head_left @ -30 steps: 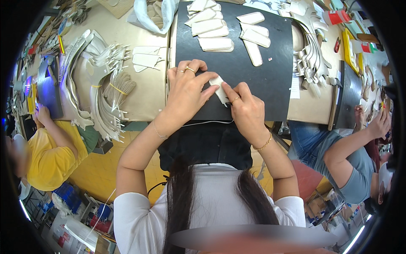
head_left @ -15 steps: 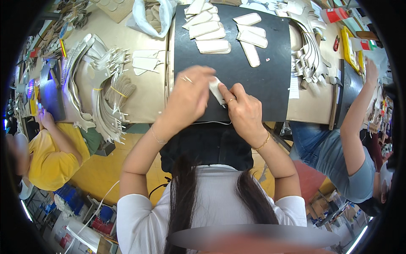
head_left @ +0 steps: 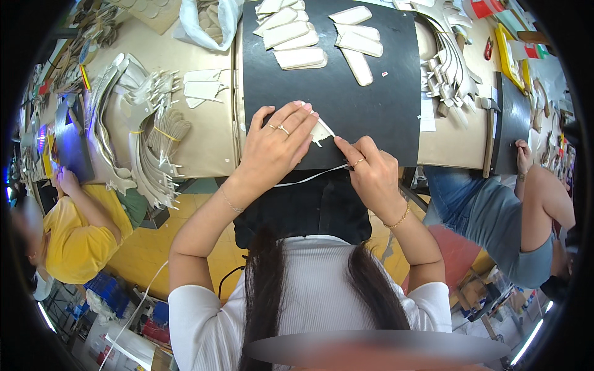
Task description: The person repeatedly picks up small white rectangular pieces and white cables from a table, inserts the cable into the piece, and places the assembled unit aside. The process is repeated continuously with multiple identical units.
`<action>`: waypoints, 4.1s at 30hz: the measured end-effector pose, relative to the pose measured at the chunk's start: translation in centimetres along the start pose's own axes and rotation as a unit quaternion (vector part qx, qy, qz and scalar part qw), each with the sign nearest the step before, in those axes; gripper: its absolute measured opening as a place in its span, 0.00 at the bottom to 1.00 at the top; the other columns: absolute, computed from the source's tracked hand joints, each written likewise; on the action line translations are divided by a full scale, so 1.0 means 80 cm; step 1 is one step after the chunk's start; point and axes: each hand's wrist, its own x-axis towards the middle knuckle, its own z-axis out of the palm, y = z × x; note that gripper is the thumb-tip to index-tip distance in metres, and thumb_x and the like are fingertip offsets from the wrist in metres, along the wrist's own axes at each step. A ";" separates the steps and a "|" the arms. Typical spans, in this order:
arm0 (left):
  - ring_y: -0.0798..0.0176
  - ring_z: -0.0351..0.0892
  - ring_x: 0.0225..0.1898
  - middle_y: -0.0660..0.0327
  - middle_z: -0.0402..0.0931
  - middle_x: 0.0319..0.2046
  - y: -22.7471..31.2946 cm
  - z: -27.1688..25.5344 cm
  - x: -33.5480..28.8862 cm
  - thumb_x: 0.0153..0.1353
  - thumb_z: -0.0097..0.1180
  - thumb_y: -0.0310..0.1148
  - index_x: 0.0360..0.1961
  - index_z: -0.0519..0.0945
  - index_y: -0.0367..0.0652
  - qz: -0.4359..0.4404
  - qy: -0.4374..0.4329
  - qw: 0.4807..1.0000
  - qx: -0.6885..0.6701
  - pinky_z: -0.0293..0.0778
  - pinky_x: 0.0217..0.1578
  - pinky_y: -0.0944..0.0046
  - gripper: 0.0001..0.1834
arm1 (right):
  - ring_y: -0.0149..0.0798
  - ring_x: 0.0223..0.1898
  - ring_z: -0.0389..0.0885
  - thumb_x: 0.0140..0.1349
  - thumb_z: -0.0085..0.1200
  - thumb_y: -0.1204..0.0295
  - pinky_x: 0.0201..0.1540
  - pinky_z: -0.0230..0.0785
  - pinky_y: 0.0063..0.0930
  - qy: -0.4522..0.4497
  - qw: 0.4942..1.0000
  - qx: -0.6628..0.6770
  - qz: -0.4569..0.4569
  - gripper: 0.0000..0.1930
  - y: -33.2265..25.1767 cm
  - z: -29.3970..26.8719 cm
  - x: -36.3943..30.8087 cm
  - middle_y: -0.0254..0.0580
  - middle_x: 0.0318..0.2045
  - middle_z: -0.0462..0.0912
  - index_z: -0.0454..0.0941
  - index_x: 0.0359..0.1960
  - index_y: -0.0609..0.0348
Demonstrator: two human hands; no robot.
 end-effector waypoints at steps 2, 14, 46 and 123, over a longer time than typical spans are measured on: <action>0.60 0.74 0.64 0.62 0.78 0.60 0.000 0.002 0.000 0.61 0.66 0.31 0.58 0.82 0.47 -0.003 -0.004 1.000 0.008 0.66 0.61 0.49 0.23 | 0.33 0.19 0.73 0.54 0.60 0.77 0.24 0.68 0.28 -0.002 1.000 0.002 0.002 0.19 0.000 0.001 -0.001 0.35 0.28 0.70 0.87 0.50 0.57; 0.58 0.75 0.60 0.62 0.79 0.54 -0.004 -0.009 0.017 0.58 0.68 0.31 0.59 0.82 0.52 -0.034 -0.049 0.997 -0.055 0.66 0.58 0.52 0.25 | 0.34 0.24 0.79 0.56 0.59 0.76 0.27 0.73 0.30 -0.082 0.995 -0.048 -0.003 0.20 -0.011 -0.016 0.005 0.36 0.35 0.73 0.84 0.53 0.60; 0.62 0.79 0.32 0.64 0.83 0.29 0.037 -0.089 0.006 0.53 0.75 0.29 0.35 0.85 0.42 -0.094 0.042 0.980 -0.172 0.63 0.47 0.60 0.10 | 0.55 0.36 0.85 0.65 0.61 0.72 0.40 0.78 0.44 -0.099 0.950 0.207 0.209 0.14 -0.056 -0.071 0.037 0.50 0.40 0.84 0.84 0.50 0.66; 0.52 0.73 0.68 0.53 0.77 0.65 0.066 -0.286 -0.202 0.52 0.76 0.33 0.65 0.78 0.41 -0.407 0.163 0.898 0.032 0.65 0.69 0.55 0.37 | 0.20 0.15 0.61 0.78 0.50 0.68 0.16 0.51 0.16 0.113 0.534 0.816 0.191 0.07 0.081 -0.058 -0.009 0.30 0.28 0.78 0.80 0.44 0.55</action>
